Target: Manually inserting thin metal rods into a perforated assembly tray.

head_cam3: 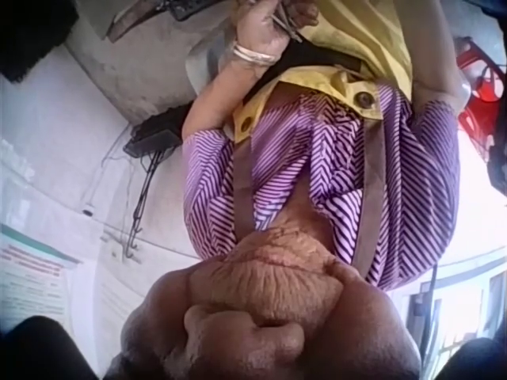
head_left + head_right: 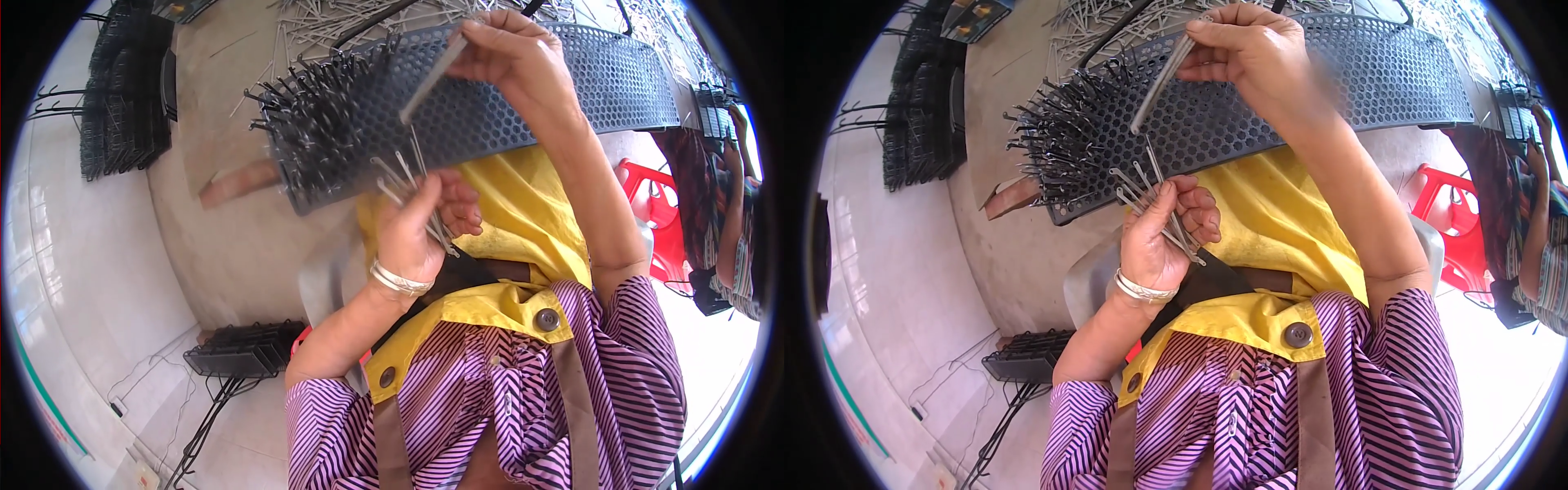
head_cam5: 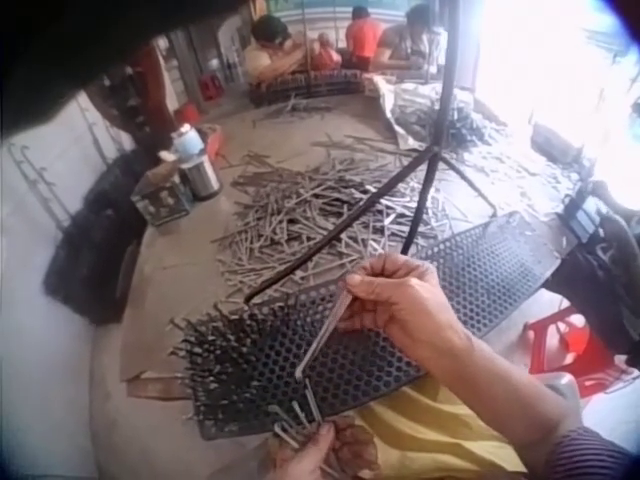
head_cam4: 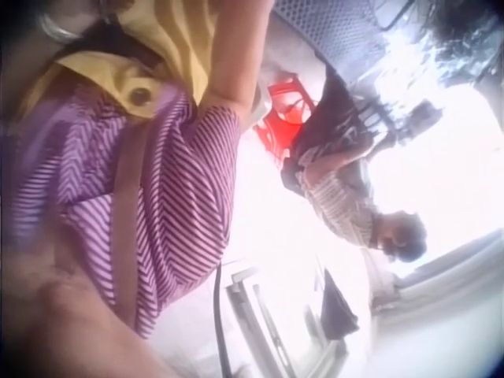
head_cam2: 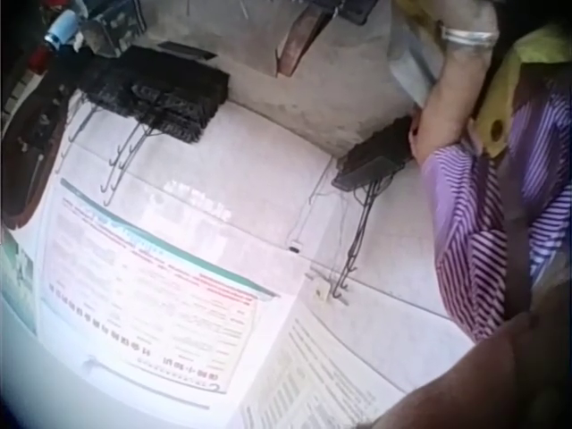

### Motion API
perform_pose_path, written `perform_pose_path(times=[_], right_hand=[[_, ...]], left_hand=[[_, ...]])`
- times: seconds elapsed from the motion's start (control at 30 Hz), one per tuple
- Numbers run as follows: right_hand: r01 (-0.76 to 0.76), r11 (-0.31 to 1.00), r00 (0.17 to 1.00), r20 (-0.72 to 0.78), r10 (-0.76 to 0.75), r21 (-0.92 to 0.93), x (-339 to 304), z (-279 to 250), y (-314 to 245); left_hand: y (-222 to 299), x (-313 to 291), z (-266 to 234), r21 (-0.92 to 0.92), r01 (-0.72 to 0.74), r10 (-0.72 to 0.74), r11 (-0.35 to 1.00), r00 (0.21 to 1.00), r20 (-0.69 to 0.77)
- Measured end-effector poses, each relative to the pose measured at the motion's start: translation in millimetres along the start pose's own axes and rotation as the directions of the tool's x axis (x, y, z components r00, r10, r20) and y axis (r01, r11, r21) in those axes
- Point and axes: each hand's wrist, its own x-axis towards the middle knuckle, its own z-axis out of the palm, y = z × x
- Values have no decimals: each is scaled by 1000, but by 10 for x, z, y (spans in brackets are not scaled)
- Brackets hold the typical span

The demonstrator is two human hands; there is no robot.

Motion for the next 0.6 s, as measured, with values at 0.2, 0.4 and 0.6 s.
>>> perform_pose_path(times=[0.2, 0.4, 0.6], right_hand=[[-158, 928, 975, 96, 201, -338, -152, -59, -59], [-212, 818, 934, 135, 330, -534, -352, 68, 6], [-230, 821, 940, 100, 327, -523, -381, -14, -8]], left_hand=[[12, -12, 15, -63, -4, 5, 998, 1000, 11], [8, -38, 89, 224, -87, 97, 971, 995, -38], [38, -68, 175, 273, -51, 93, 961, 986, -141]])
